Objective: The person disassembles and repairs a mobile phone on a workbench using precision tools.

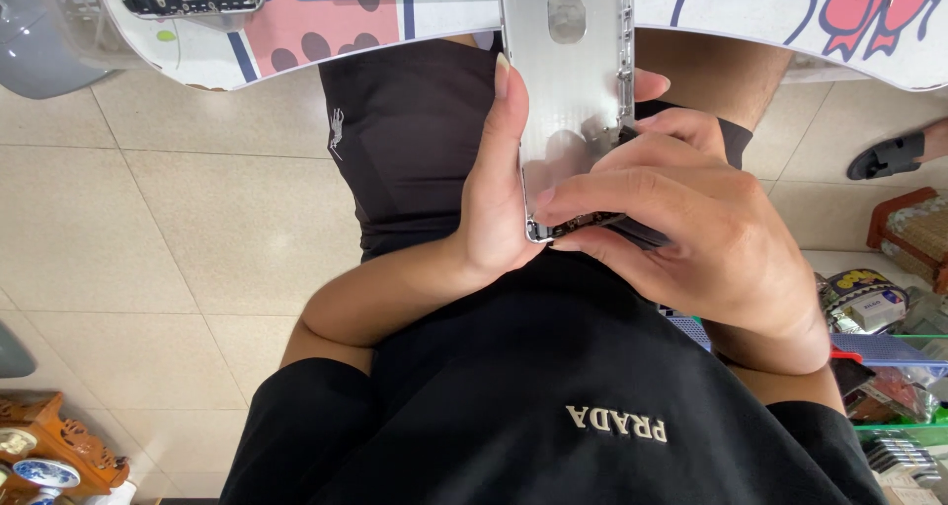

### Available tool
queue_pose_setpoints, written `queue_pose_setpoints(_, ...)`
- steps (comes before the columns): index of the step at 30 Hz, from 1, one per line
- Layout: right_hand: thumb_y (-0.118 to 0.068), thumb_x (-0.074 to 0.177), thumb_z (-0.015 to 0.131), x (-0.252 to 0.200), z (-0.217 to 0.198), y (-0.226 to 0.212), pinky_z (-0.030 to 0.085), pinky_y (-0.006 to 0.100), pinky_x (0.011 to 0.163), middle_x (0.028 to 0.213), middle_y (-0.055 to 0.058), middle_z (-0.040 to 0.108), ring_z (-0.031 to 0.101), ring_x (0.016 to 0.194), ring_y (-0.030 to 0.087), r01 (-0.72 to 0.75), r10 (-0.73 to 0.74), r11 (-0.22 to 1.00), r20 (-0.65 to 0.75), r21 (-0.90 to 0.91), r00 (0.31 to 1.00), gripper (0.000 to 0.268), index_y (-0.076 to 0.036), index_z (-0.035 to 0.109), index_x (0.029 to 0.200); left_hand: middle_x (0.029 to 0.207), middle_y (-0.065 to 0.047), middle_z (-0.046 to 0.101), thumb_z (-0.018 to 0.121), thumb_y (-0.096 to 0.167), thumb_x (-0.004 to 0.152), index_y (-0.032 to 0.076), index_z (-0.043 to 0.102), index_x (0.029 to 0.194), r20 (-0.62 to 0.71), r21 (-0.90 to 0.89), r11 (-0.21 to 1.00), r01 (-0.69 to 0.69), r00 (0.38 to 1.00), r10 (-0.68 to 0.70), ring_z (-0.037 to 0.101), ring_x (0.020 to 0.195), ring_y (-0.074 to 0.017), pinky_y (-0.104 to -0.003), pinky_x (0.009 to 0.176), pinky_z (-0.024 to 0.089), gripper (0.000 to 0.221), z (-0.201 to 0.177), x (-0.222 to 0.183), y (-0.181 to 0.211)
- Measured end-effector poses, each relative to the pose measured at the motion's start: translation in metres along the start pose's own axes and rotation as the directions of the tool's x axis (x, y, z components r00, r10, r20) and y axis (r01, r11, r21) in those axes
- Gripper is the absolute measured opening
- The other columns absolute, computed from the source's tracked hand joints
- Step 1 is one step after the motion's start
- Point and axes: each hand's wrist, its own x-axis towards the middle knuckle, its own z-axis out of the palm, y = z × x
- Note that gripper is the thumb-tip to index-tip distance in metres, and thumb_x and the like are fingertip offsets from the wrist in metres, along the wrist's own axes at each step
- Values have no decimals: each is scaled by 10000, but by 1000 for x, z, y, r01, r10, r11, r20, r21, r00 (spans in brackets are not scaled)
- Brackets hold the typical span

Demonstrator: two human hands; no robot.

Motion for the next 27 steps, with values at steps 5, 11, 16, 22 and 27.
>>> queue_pose_setpoints(5, -76, 772, 870, 12, 3, -13, 410, 370, 975, 943, -16, 718, 668, 881, 173, -28, 24, 996, -48, -79, 999, 342, -103, 701, 1068, 1347, -172, 534, 332, 662, 1168, -33, 447, 1433, -21, -19, 1000, 3, 1000, -4, 573, 1166, -245, -396, 1046, 466, 753, -6, 2, 2)
queue_pose_setpoints(11, -104, 854, 877, 0, 7, -3, 418, 335, 1038, 987, -57, 713, 678, 947, 135, -48, 46, 998, -46, -38, 998, 310, -144, 724, 1120, 1344, -166, 545, 332, 654, 1187, -29, 453, 1434, 6, 22, 999, -33, 999, 33, 583, 1120, -236, -388, 1013, 480, 737, -7, 3, 4)
queue_pose_setpoints(16, -104, 847, 863, 2, 4, -6, 416, 330, 1048, 1022, -63, 745, 683, 945, 124, -71, 70, 997, -33, -31, 997, 304, -149, 719, 1111, 1343, -170, 529, 319, 656, 1165, -15, 424, 1467, -24, 68, 998, 2, 1000, -1, 573, 1140, -229, -377, 1035, 469, 744, -1, 5, 8)
queue_pose_setpoints(22, -98, 806, 846, 6, 3, -10, 413, 354, 1027, 942, -39, 733, 695, 868, 134, -153, 152, 988, -31, -15, 988, 291, -127, 708, 1060, 1229, -199, 552, 295, 687, 1157, -49, 444, 1445, 40, 17, 998, 56, 998, -56, 615, 1010, -207, -324, 907, 529, 804, -9, 2, 5)
queue_pose_setpoints(27, -126, 820, 861, 1, 5, -5, 413, 323, 1004, 995, -39, 755, 696, 872, 104, -166, 166, 986, -10, 3, 986, 352, -115, 719, 1142, 1399, -182, 539, 317, 720, 1055, -44, 402, 1482, -29, 268, 963, -9, 999, 17, 634, 997, -216, -346, 757, 526, 879, 3, 6, 11)
